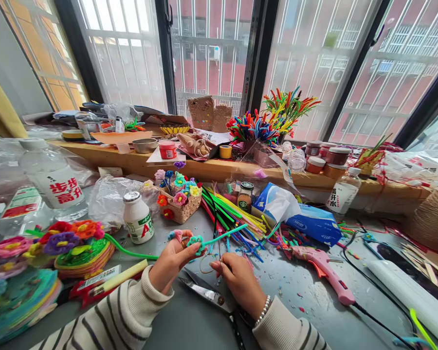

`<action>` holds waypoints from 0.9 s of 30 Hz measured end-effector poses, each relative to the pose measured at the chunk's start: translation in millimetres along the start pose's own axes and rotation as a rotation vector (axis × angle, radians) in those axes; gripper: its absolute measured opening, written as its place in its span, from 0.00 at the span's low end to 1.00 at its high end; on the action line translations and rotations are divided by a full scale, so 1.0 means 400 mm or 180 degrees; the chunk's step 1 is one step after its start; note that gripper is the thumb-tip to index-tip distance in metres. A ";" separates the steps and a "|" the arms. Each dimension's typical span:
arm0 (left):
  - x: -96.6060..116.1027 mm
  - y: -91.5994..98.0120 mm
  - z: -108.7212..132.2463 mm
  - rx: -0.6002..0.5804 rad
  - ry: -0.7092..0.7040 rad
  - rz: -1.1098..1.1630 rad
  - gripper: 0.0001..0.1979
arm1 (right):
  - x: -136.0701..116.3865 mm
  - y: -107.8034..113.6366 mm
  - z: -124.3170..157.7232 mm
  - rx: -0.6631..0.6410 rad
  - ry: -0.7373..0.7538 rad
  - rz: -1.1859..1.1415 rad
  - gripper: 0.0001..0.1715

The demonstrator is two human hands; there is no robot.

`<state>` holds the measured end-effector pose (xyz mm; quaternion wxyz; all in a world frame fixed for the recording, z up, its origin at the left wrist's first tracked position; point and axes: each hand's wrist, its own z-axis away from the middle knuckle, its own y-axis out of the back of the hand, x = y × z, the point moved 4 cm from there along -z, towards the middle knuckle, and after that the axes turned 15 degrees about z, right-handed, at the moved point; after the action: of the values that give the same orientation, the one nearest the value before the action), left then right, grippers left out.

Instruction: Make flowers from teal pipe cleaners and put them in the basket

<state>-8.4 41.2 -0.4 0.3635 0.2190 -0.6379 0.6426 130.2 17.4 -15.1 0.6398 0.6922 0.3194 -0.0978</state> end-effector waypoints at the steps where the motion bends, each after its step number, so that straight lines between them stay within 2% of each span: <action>1: -0.002 0.000 -0.001 -0.0045 -0.0001 -0.0014 0.19 | 0.000 0.000 -0.001 -0.0011 -0.0015 -0.0013 0.25; 5: -0.003 0.000 -0.006 -0.0171 0.0067 -0.0141 0.21 | 0.006 0.002 -0.004 -0.0069 -0.0158 -0.0487 0.24; 8: -0.010 -0.006 -0.007 -0.0409 0.0355 -0.0261 0.24 | 0.015 0.000 -0.003 -0.0304 -0.0502 -0.1503 0.24; 11: -0.018 -0.010 -0.001 -0.0643 0.0551 -0.0431 0.24 | 0.016 0.006 -0.002 -0.0249 -0.0711 -0.2277 0.23; 13: -0.026 -0.012 0.006 -0.0785 0.0658 -0.0601 0.24 | 0.007 0.012 -0.002 -0.0295 -0.0618 -0.2322 0.22; 18: -0.050 -0.012 0.017 -0.1033 0.1054 -0.0819 0.24 | -0.022 0.019 0.001 -0.0662 -0.0142 -0.1781 0.19; 22: -0.048 -0.010 0.020 -0.1128 0.1143 -0.0857 0.24 | -0.032 0.023 0.007 -0.0716 -0.0063 -0.1651 0.19; 27: -0.037 -0.016 0.025 -0.1376 0.1227 -0.0695 0.24 | -0.039 0.006 0.011 -0.0824 -0.0114 -0.1920 0.21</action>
<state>3.9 28.0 -6.2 0.5829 0.0779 -0.6517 0.4789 120.8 8.2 -5.4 0.6701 0.4775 0.5085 -0.2537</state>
